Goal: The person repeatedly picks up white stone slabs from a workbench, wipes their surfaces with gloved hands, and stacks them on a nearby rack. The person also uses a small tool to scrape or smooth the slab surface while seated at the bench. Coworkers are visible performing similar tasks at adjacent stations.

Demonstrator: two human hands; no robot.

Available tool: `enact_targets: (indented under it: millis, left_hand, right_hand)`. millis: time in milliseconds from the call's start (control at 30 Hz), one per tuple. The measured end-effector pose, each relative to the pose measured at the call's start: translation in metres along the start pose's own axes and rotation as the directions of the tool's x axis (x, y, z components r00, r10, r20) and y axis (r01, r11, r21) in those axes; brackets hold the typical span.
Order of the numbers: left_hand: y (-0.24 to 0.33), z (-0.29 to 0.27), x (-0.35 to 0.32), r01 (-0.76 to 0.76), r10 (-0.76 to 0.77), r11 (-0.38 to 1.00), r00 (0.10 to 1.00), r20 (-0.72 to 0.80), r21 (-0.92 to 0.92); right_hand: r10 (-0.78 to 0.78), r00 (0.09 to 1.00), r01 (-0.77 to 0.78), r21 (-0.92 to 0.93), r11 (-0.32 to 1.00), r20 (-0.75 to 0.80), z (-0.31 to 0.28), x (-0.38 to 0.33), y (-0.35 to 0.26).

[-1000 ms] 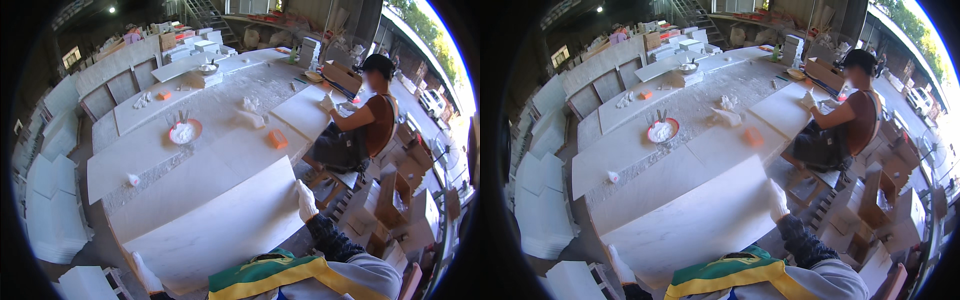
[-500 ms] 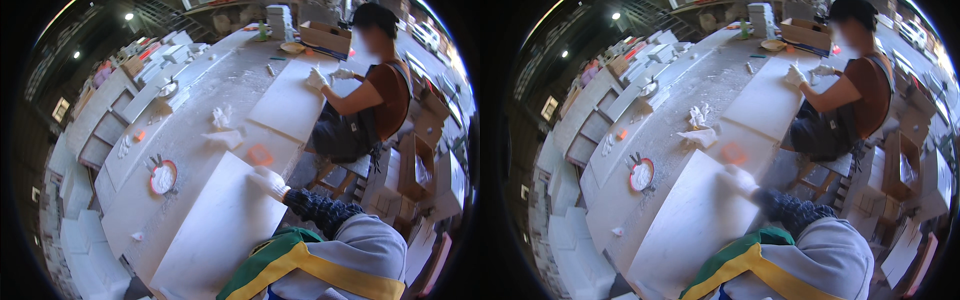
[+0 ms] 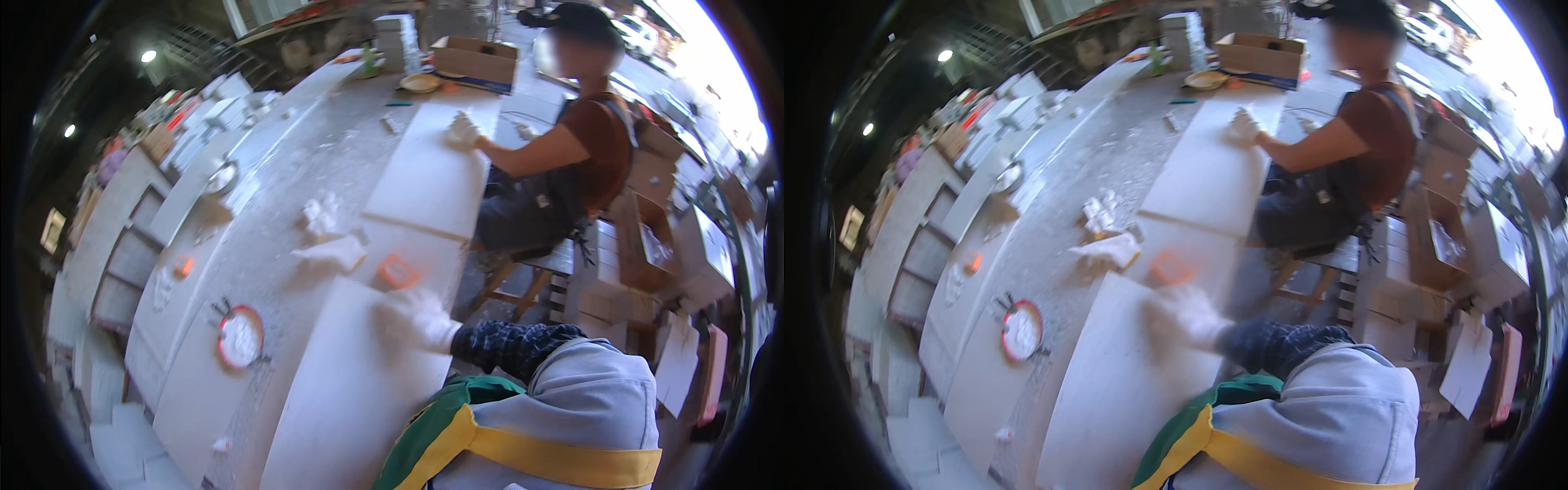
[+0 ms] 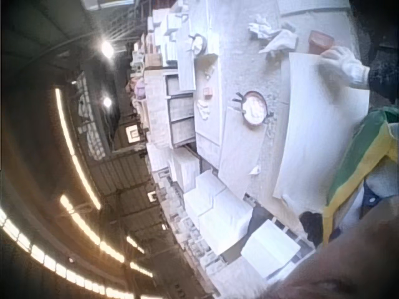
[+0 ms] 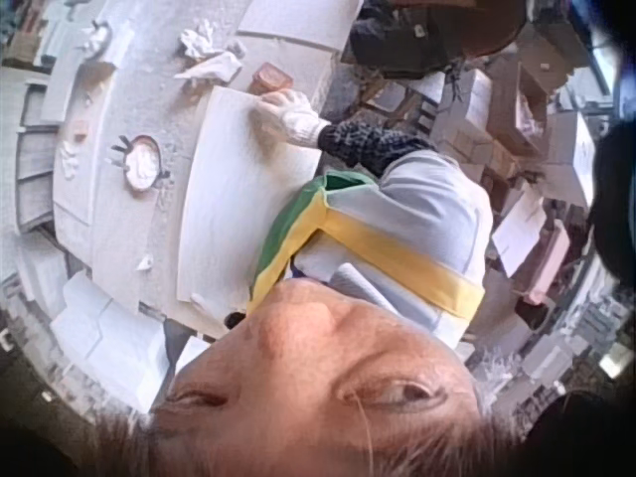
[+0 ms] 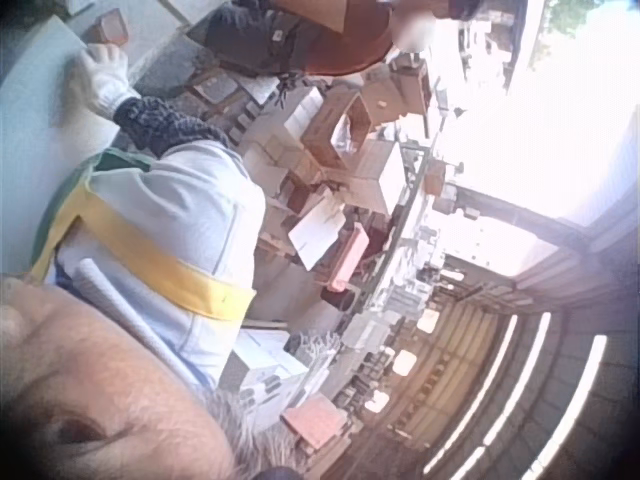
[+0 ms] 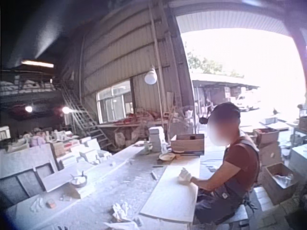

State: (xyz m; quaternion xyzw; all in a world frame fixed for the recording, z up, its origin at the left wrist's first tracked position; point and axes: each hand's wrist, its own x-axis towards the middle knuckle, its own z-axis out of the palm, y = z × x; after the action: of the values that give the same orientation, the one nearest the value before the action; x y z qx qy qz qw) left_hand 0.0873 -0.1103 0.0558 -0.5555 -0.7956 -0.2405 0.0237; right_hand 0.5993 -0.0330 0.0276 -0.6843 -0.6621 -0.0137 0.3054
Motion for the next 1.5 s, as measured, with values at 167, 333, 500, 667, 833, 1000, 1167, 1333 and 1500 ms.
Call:
enact_targets:
  millis: [167, 333, 500, 667, 833, 1000, 1167, 1333, 1500]
  left_hand:
    - [0.002, 0.010, 0.000, -0.095, 0.099, 0.986, 0.995, -0.022, 0.138]
    - [-0.003, 0.008, -0.004, -0.115, 0.131, 0.970, 0.990, -0.059, 0.215]
    - [-0.008, 0.005, -0.007, -0.158, 0.187, 0.957, 0.977, -0.100, 0.242]
    - [-0.026, 0.025, -0.001, 0.010, -0.019, 0.949, 1.000, 0.025, 0.315]
    - [-0.065, 0.055, 0.005, -0.012, 0.027, 0.915, 0.999, -0.030, 0.403]
    - [-0.084, 0.065, 0.003, 0.054, -0.052, 0.997, 0.998, -0.031, 0.062]
    - [-0.044, 0.046, -0.001, 0.137, -0.136, 0.991, 0.990, -0.043, 0.012]
    - [-0.010, 0.026, -0.003, 0.161, -0.162, 0.986, 0.987, 0.016, 0.042]
    - [-0.019, 0.024, -0.002, 0.207, -0.200, 0.966, 0.978, 0.055, -0.157]
  right_hand:
    - [-0.461, 0.876, 0.442, 0.148, 0.885, 0.141, 0.017, -0.056, -0.009]
    - [-0.399, 0.906, 0.366, 0.208, 0.907, 0.145, 0.029, -0.069, -0.006]
    - [-0.381, 0.907, 0.342, 0.212, 0.915, 0.178, 0.020, -0.066, -0.008]
    - [-0.398, 0.900, 0.369, 0.173, 0.913, 0.180, 0.009, -0.059, -0.009]
    - [-0.351, 0.915, 0.311, 0.203, 0.928, 0.200, 0.002, -0.054, -0.014]
    - [-0.336, 0.903, 0.294, 0.186, 0.937, 0.267, -0.006, -0.049, -0.016]
    - [-0.287, 0.891, 0.214, 0.231, 0.949, 0.351, -0.008, -0.047, -0.021]
    - [-0.323, 0.931, 0.289, 0.200, 0.936, 0.168, -0.004, -0.048, -0.022]
    - [-0.353, 0.924, 0.322, 0.197, 0.926, 0.146, -0.002, -0.048, -0.022]
